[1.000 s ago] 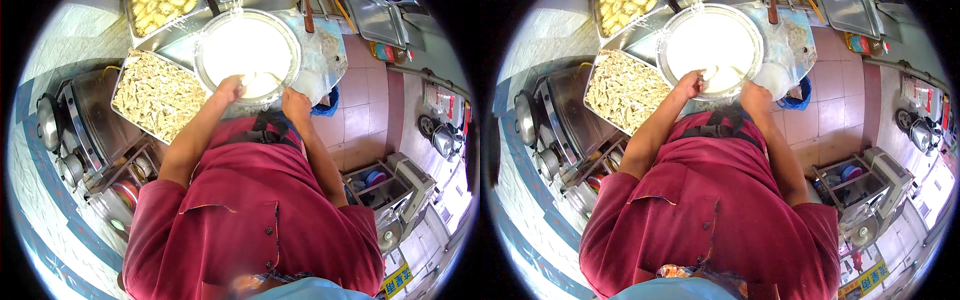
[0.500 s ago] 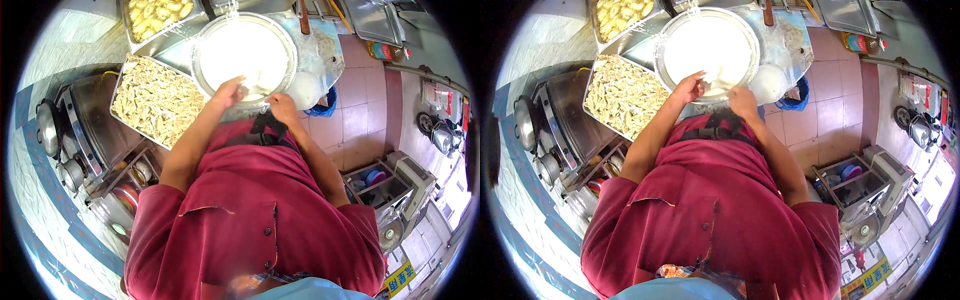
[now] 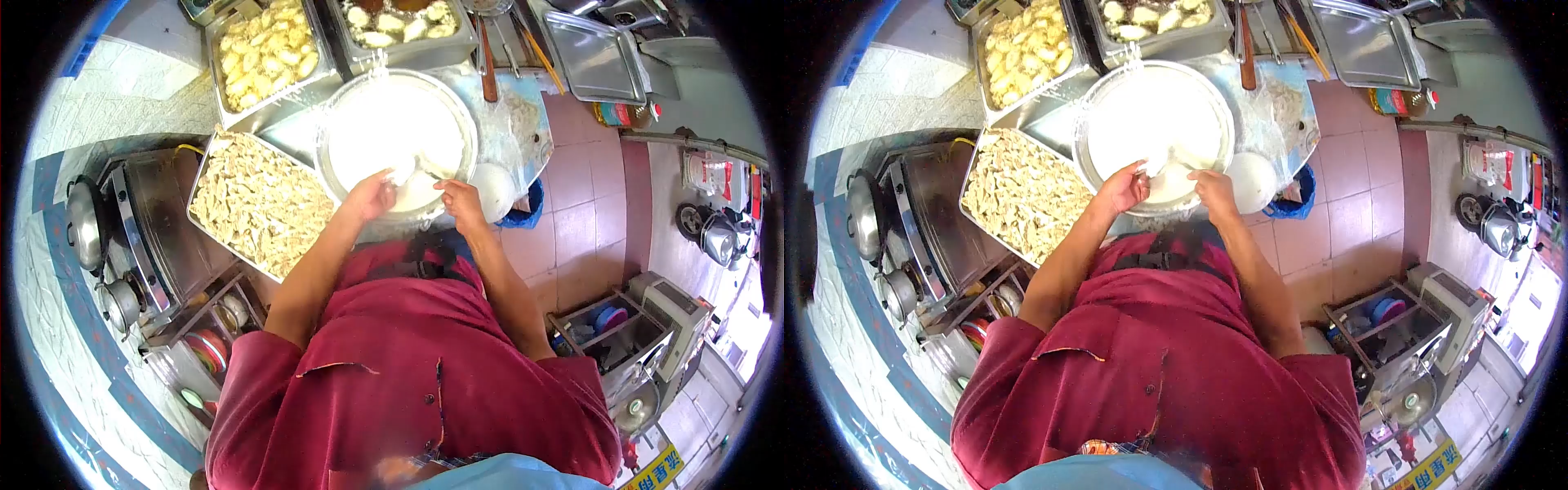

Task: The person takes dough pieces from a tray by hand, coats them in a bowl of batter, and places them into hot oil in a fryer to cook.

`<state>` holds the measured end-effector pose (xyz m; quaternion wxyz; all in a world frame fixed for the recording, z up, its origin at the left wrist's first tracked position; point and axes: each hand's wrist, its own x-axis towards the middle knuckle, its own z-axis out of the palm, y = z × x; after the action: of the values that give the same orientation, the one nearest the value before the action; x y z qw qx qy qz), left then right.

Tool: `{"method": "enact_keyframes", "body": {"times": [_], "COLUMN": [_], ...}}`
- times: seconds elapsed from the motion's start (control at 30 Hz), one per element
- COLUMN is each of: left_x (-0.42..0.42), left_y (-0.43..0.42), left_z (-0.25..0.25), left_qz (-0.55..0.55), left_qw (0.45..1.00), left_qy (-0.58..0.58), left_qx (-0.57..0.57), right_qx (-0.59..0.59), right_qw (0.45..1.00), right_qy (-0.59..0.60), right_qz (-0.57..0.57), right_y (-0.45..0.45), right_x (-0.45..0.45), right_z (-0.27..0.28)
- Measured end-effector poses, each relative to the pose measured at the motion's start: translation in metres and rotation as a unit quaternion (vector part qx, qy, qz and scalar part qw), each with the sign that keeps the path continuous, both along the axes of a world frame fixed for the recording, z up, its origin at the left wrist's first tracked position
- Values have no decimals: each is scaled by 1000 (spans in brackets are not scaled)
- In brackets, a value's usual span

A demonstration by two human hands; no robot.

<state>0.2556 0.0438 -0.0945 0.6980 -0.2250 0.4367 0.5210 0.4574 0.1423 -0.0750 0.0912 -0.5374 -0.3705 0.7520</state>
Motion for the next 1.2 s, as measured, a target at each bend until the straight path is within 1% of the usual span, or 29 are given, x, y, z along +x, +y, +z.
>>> {"method": "enact_keyframes", "body": {"times": [0.1, 0.13, 0.23, 0.27, 0.3, 0.37, 0.43, 0.5, 0.53, 0.57, 0.6, 0.63, 0.67, 0.77, 0.8, 0.87, 0.9, 0.93, 0.97, 1.0, 1.03, 1.07, 1.17, 1.2], "left_x": [-21, -32, -78, -96, -114, -145, -173, -192, -215, -223, -229, -237, -246, -256, -255, -252, -247, -236, -242, -234, -197, -180, -132, -119], "left_y": [19, 29, 83, 104, 128, 179, 224, 260, 283, 295, 304, 315, 325, 333, 329, 304, 292, 274, 260, 235, 200, 176, 102, 82], "left_z": [12, 15, 21, 22, 25, 49, 56, 67, 45, 44, 42, 39, 36, 23, 33, 47, 53, 61, 42, 42, 91, 93, 89, 84], "left_qz": [13, 15, 4, 0, -3, -19, -17, -49, -97, -149, -198, -244, -287, -220, -222, -201, -191, -156, -109, -90, -112, -72, -35, -43], "left_qw": [999, 999, 991, 986, 978, 961, 929, 873, 825, 747, 656, 553, 556, 525, 569, 567, 565, 567, 588, 611, 685, 693, 743, 764], "left_qy": [31, 43, 128, 160, 192, 265, 365, 483, 556, 648, 727, 794, 775, 822, 790, 799, 801, 808, 795, 780, 717, 713, 667, 643], "left_qx": [5, 3, 27, 51, 76, 77, 62, 42, 13, -15, -43, -70, -86, -34, -56, 4, 41, 41, 100, 102, 71, 74, 42, 26], "right_qx": [8, 12, 74, 108, 104, 95, 103, 127, 147, 167, 202, 236, 271, 238, 279, 355, 404, 452, 498, 520, 542, 562, 630, 613], "right_qw": [999, 1000, 995, 991, 992, 994, 991, 986, 982, 978, 968, 955, 940, 953, 935, 896, 862, 821, 774, 745, 713, 679, 617, 621], "right_qy": [44, 4, -36, -48, -43, -34, -66, -79, -77, -74, -84, -94, -105, -123, -139, -171, -196, -222, -247, -250, -250, -249, -204, -214], "right_qz": [-29, -5, 53, 63, 55, 40, 60, 79, 88, 97, 124, 151, 176, 143, 166, 203, 236, 270, 303, 335, 368, 401, 425, 439], "right_y": [19, 21, 14, 8, 3, -7, -14, -15, -16, -16, -15, -13, -11, -6, -5, 1, 1, 5, 9, 10, 11, 12, 15, 13], "right_x": [13, 13, 18, 22, 24, 28, 31, 36, 38, 40, 44, 48, 50, 48, 49, 48, 46, 43, 40, 40, 40, 39, 38, 36], "right_z": [-12, -10, -5, -14, -20, -27, -34, -35, -35, -35, -38, -42, -46, -28, -27, -28, -19, -2, 6, 5, 2, -3, -15, -15]}}
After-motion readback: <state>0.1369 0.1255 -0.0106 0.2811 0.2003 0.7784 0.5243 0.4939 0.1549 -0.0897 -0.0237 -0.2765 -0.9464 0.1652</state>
